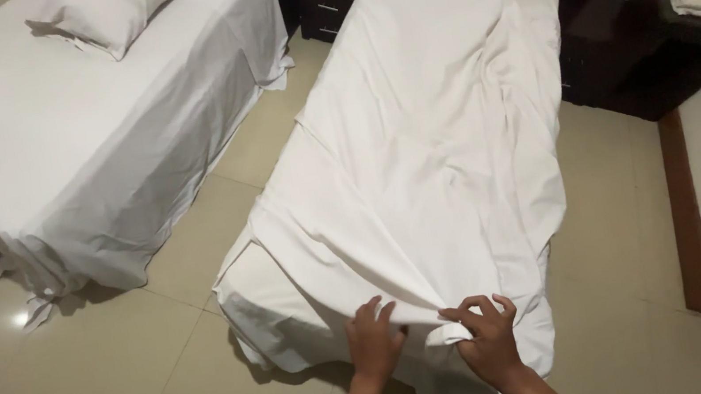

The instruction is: The person spreads a white bedsheet over a mattress, smoothing it out by hand. They tuck the sheet under the mattress at the corners and along the sides to secure it. The person moves between two single beds in the room to adjust the sheet.

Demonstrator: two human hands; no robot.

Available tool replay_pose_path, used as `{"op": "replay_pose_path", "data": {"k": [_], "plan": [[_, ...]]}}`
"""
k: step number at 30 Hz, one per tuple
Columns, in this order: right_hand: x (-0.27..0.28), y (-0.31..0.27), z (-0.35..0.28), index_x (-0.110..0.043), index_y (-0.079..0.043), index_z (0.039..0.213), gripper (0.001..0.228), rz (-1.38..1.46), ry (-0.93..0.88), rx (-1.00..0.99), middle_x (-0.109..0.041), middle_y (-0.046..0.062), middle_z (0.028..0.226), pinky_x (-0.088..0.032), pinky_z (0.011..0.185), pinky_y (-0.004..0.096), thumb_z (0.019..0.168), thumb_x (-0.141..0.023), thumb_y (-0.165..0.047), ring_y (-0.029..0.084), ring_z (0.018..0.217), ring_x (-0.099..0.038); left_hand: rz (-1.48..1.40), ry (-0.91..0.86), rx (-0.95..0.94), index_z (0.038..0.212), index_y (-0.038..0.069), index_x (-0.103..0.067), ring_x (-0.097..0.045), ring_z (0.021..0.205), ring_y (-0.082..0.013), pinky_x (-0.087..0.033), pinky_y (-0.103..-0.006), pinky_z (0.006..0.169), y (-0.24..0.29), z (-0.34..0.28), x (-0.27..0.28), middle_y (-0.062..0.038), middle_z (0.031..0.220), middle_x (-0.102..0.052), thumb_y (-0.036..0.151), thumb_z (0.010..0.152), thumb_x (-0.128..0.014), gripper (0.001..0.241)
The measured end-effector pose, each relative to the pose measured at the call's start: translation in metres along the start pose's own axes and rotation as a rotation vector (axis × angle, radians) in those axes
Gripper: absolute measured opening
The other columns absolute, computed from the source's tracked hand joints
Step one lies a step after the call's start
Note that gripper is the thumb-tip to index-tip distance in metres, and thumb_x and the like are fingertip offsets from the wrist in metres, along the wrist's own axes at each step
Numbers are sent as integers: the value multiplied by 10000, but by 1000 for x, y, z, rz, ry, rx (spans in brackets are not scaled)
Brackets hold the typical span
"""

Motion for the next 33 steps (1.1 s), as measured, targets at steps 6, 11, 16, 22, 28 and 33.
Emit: {"op": "replay_pose_path", "data": {"k": [6,11,16,22,28,33], "plan": [[1,-6,16,-799,-209,1072,498,28,-83,-76,-691,-46,819,-245,1102,498,658,-675,37,140,1012,-632,21,96,-29,987,144,-767,-628,1087,-257,-419,-484,949,-46,1,18,-11,1031,-742,194,856,-762,140],[-19,14,13,-612,-291,1368,654,-212,-544,-261,-667,-23,1051,-175,1212,509,764,-720,-64,157,1167,-556,4,168,-59,942,136,-785,-654,968,-249,-416,-468,933,-42,10,44,-17,888,-748,217,841,-779,130],[-45,-2,14,-416,-315,1549,845,-323,-895,-227,-504,56,1423,-130,1219,530,811,-825,-263,210,1349,-423,-41,215,-122,934,129,-798,-659,919,-229,-399,-458,915,-19,18,61,-11,861,-753,218,830,-785,137],[-87,2,9,-553,-247,1457,735,-37,-534,-158,-613,31,1311,-203,1168,532,786,-838,-344,205,1236,-534,-129,204,-151,886,112,-781,-654,925,-233,-401,-459,909,13,9,63,-15,849,-736,180,824,-774,92],[-80,-26,29,-746,-192,1089,293,1,-438,-128,-735,-53,995,-222,1165,507,823,-799,-303,166,1085,-622,-184,158,-83,865,105,-774,-648,918,-254,-401,-462,887,8,-6,56,-37,818,-713,161,831,-770,65],[-92,-21,19,-738,-174,1115,453,59,-406,-109,-715,-20,1005,-222,1121,524,696,-873,-284,182,1022,-613,-194,157,-48,830,100,-761,-641,887,-253,-405,-453,875,10,-5,61,-34,795,-705,157,820,-778,60]]}}
Point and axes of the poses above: each hand's wrist, its own z-axis towards the middle knuckle, its own x-axis out of the back of the hand, y = z × x, the point moved 5 cm from there along z, towards the middle knuckle
